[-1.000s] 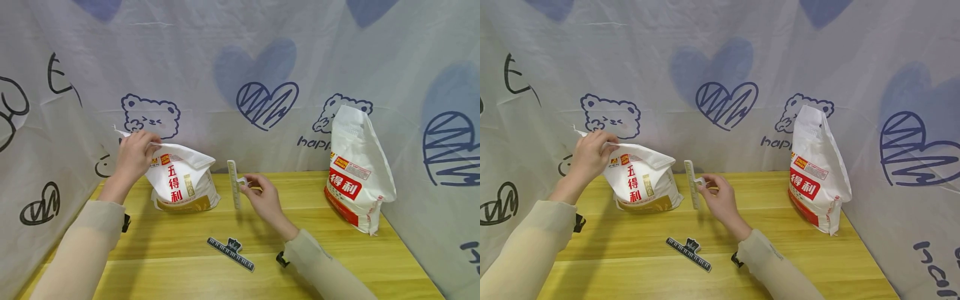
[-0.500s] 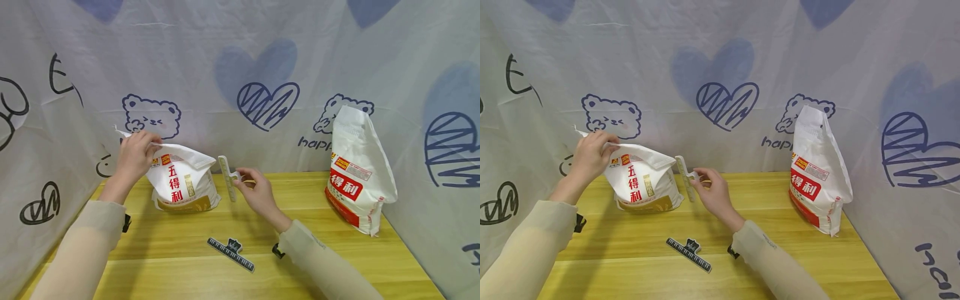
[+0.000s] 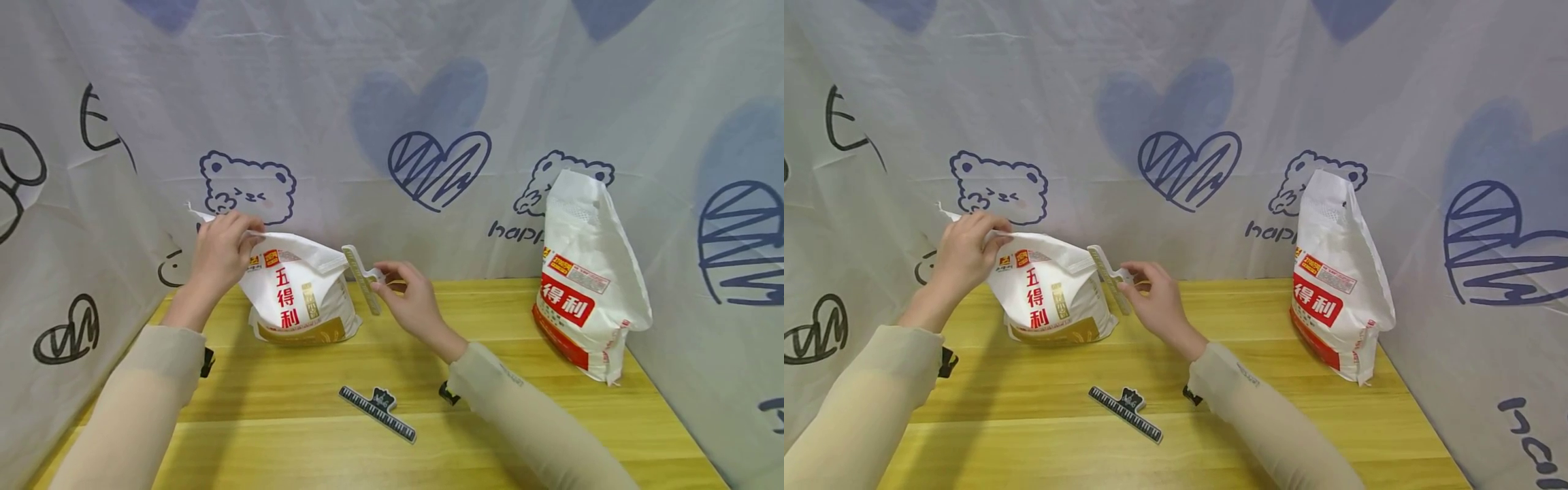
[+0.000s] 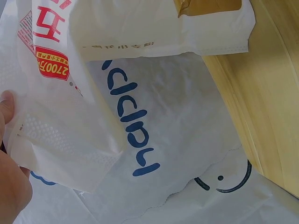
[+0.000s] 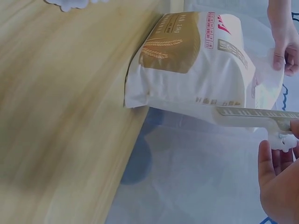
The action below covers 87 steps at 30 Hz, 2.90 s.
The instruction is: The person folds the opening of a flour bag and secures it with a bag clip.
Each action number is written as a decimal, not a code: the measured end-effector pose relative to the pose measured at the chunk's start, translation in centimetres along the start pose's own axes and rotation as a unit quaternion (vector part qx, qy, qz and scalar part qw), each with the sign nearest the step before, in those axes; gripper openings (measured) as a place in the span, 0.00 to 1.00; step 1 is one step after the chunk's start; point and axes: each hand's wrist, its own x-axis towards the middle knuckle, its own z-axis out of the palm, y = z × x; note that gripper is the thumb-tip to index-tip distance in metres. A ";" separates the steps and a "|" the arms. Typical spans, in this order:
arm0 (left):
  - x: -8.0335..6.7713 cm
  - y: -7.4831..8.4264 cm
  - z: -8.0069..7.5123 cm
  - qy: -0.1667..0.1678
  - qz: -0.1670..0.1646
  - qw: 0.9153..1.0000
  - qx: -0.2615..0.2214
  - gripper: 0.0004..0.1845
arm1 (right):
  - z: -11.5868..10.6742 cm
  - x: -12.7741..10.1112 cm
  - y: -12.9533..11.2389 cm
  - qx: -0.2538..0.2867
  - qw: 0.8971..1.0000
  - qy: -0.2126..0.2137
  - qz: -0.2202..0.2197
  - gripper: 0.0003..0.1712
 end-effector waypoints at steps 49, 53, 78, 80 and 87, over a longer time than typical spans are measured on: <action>0.1 -0.4 0.0 0.000 -0.004 1.000 -0.009 0.05 | 1.9 7.0 -3.2 -0.050 0.997 -0.047 -0.024 0.19; 0.0 -0.4 0.1 -0.002 -0.007 1.000 -0.009 0.05 | 1.9 7.7 -3.3 -0.042 0.998 -0.042 -0.024 0.18; 0.4 -0.1 0.2 -0.009 -0.011 1.000 -0.009 0.06 | 2.5 11.5 -5.3 -0.062 0.996 -0.056 -0.015 0.14; 0.4 -0.1 0.1 -0.008 -0.010 1.000 -0.009 0.06 | 2.7 11.5 -5.4 -0.065 0.996 -0.058 -0.015 0.14; 0.5 0.0 -0.1 -0.010 -0.014 1.000 -0.002 0.06 | 3.5 11.7 -5.4 -0.077 0.994 -0.074 -0.016 0.14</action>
